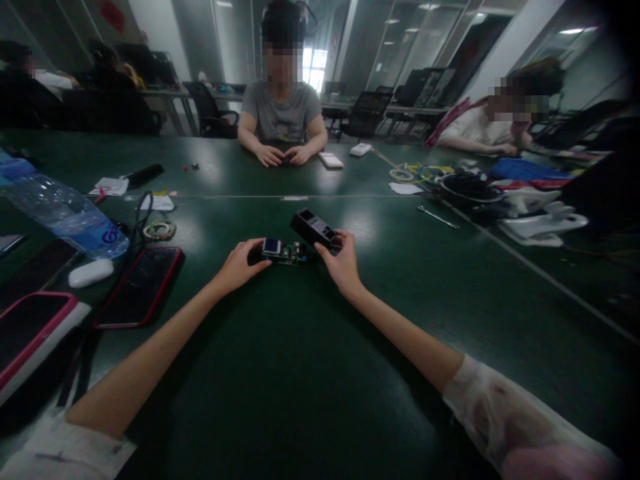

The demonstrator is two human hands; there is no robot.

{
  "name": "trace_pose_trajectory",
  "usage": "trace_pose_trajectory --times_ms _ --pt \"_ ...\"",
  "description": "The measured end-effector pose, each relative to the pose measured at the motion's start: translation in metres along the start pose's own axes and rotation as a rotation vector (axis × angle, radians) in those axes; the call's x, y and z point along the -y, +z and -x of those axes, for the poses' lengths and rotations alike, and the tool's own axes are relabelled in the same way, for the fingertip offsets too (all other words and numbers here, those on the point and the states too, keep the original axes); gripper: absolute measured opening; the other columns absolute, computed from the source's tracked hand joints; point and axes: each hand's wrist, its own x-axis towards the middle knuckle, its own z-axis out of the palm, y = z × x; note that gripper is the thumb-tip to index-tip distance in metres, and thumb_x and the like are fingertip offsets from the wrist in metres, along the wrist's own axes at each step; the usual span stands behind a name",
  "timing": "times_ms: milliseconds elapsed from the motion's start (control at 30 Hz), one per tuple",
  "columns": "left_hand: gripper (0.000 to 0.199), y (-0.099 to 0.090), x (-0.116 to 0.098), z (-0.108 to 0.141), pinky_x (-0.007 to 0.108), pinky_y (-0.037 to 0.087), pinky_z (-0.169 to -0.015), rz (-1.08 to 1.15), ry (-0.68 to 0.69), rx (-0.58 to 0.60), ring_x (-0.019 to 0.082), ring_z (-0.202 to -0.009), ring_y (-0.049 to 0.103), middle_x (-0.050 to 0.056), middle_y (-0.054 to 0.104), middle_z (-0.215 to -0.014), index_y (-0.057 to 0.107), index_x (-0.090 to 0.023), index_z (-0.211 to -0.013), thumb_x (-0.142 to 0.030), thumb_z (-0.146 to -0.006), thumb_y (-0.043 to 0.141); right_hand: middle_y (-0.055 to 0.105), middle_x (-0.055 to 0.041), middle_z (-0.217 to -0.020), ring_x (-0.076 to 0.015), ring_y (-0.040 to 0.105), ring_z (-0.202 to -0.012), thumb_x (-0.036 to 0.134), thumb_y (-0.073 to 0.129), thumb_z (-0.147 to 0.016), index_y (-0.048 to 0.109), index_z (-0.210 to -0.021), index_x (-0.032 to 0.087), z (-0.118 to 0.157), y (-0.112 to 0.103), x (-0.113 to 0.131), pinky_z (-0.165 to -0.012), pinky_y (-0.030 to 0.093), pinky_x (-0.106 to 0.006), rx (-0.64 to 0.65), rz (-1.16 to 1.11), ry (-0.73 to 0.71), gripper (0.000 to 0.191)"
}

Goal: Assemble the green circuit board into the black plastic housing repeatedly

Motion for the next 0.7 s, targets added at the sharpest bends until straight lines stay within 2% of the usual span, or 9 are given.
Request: trace_pose_trajectory --times_ms 433,700 --pt "0.057 -0.0016 -0.0043 0.0012 0.049 0.045 -0.102 0.001 -0.035 0.016 0.028 -0.123 0.053 0.012 0.056 -0.132 0.047 -0.021 -0.135 -0.042 -0.085 0.066 0.062 -0.0108 -0.115 -0.0289 0.061 -0.111 0.032 0.072 -0.076 0.045 -0.118 0.024 -0.0005 -0.0017 -0.0100 -0.098 0.050 -0.055 0.061 0.101 0.036 0.050" --pt "0.056 -0.0007 -0.0026 0.0009 0.051 0.044 -0.101 -0.001 -0.018 0.011 0.029 -0.123 0.053 0.011 0.057 -0.132 0.048 -0.022 -0.134 -0.042 -0.084 0.065 0.059 -0.0134 -0.116 -0.0302 0.058 -0.111 0.025 0.070 -0.076 0.047 -0.118 0.020 0.0019 -0.0036 -0.0027 -0.095 0.050 -0.055 0.104 0.183 0.005 0.049"
